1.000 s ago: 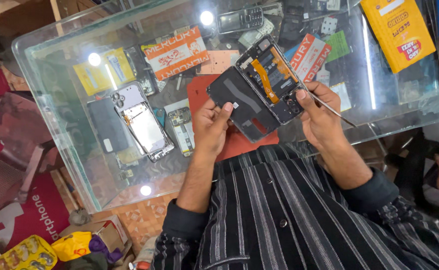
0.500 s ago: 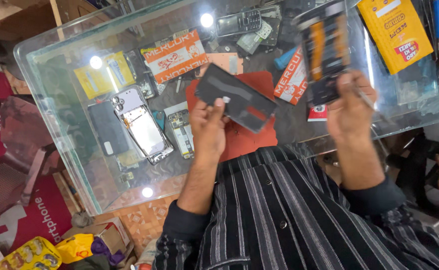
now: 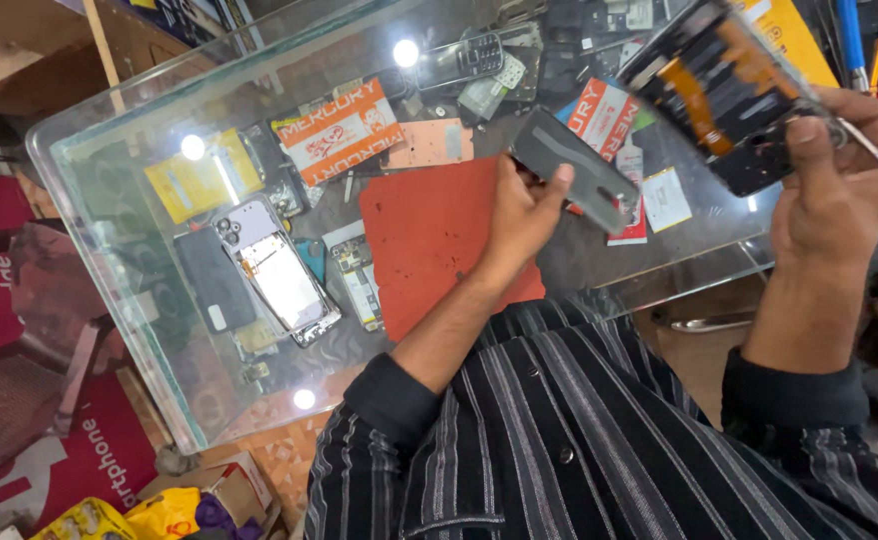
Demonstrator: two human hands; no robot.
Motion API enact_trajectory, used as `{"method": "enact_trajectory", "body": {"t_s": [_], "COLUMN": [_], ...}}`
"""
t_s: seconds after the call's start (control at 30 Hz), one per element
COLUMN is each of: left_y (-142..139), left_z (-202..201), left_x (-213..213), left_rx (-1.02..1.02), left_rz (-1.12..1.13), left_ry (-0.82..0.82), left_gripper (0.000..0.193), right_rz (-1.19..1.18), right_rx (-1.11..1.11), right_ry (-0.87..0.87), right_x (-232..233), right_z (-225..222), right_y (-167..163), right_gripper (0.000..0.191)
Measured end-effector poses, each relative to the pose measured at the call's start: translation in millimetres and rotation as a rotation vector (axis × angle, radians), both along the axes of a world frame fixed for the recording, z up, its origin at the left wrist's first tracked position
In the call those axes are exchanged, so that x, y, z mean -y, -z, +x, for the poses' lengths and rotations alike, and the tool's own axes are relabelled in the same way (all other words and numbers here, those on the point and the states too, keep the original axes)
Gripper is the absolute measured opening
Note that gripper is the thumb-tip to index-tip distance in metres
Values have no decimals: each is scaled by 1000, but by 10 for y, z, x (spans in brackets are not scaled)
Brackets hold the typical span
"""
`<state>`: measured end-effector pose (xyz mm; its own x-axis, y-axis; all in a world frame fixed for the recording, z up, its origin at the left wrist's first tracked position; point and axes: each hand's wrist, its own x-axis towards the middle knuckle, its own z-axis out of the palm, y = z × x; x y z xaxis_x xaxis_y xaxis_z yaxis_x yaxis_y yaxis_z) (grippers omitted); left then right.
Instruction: The person repairs a smartphone at a glass workbench. They pry open the phone's back cover, remove the battery, press the frame together, then use a metal pry tool to work along the edge of the cased phone and manipulate internal components and flex cables on the opened device.
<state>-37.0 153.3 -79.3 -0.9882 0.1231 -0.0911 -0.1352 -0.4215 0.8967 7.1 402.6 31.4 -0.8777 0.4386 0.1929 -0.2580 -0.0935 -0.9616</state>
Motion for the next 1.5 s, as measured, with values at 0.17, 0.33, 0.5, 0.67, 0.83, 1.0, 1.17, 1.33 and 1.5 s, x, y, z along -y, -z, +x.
{"method": "enact_trajectory", "body": {"t_s": [0.17, 0.33, 0.5, 0.67, 0.83, 1.0, 1.17, 1.33, 1.5], "left_y": [-140, -452, -679, -563, -402, -353, -393, -540, -582], "left_z": [95, 94, 239, 518, 822, 948, 971, 981, 941], "left_x": [158, 913, 1275, 1317, 1388, 1426, 1317, 1282, 1286], "left_rx": [175, 536, 131, 261, 350, 306, 370, 399, 455], "left_rz": [-41, -59, -12, 16, 195, 306, 238, 138, 26], "left_ry": [263, 297, 596, 418, -144, -188, -168, -152, -133], "left_gripper": [39, 79, 58, 39, 36, 38, 33, 32, 27], "right_rz": [150, 346, 585, 268, 962, 1478, 1844, 2050, 1934], "right_rx": [72, 314, 234, 156, -157, -227, -206, -351, -225], "right_ry": [-176, -533, -1027, -931, -669, -824, -714, -686, -611], "right_x": [107, 325, 984, 1442, 1245, 835, 556, 718, 983], "right_z": [-111, -404, -805, -766, -486, -444, -595, -662, -567], "right_y": [-191, -381, -331, -142, 6, 125, 90, 89, -15], "right_gripper": [31, 24, 23, 11, 22, 51, 42, 53, 57]}}
